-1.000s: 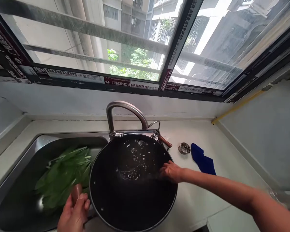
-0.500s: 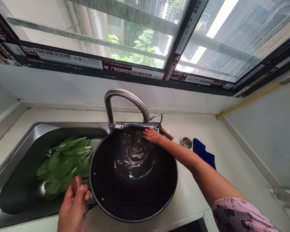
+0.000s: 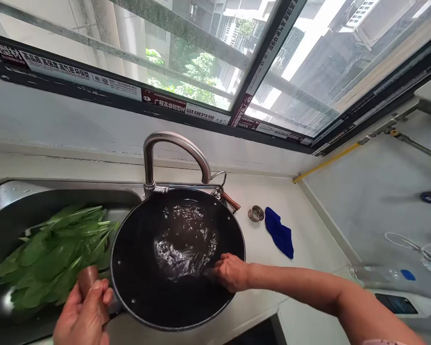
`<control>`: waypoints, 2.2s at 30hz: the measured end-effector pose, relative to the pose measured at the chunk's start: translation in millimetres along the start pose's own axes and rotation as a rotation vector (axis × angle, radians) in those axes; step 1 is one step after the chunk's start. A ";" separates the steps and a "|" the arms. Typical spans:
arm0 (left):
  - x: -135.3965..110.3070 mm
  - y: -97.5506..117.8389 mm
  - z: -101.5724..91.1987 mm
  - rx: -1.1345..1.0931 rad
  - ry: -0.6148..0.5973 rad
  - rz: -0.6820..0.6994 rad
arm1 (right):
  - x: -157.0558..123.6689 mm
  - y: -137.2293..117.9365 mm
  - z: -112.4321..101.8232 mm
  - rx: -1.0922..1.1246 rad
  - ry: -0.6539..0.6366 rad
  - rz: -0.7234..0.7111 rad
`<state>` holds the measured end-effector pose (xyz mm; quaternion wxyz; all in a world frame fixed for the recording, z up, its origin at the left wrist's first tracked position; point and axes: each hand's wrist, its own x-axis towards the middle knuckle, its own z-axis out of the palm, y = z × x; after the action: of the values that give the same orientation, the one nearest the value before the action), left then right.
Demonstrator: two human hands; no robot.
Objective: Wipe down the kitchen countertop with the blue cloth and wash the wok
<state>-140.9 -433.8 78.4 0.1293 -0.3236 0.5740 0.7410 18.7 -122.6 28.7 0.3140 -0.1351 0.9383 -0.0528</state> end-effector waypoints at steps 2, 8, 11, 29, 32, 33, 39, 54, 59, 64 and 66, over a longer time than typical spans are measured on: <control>0.3 0.8 -1.2 0.012 -0.013 -0.017 | 2.6 8.7 -5.8 0.010 -0.045 -0.009; -3.0 2.5 -2.8 0.024 -0.015 -0.016 | 56.7 72.1 -47.7 -0.097 -0.008 0.198; -3.4 1.3 -2.2 0.055 -0.011 -0.001 | 100.9 70.7 -52.9 -0.081 0.069 0.199; -1.7 -3.5 -1.9 -0.045 -0.047 0.053 | -15.7 -0.5 -40.7 -0.143 -0.128 0.047; -2.6 -5.1 -1.4 -0.046 -0.056 0.065 | 13.1 -57.6 -28.7 -0.066 -0.161 -0.083; -2.9 -5.2 -1.1 -0.044 -0.050 0.069 | 30.2 -72.8 -26.0 -0.020 -0.143 -0.127; -1.4 -3.7 -1.6 0.003 -0.026 0.062 | 126.6 -74.0 -28.2 0.134 0.206 -0.049; -3.8 -1.8 -4.3 -0.021 -0.062 0.049 | 1.1 16.6 -76.7 -0.143 -0.189 0.157; -5.6 -3.8 -3.4 -0.025 -0.064 0.074 | 42.2 -77.0 -47.5 0.282 -0.064 -0.159; -4.2 -2.8 -4.9 0.015 -0.068 0.055 | 134.6 -94.7 -36.5 0.297 0.180 -0.085; -4.4 -1.4 -6.1 0.029 -0.078 0.043 | 148.5 -69.0 -36.9 0.200 0.162 0.002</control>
<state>-134.8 -438.2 79.3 0.1402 -0.2802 0.5862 0.7471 -102.1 -230.7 -14.6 0.2489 -0.0974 0.9508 -0.1566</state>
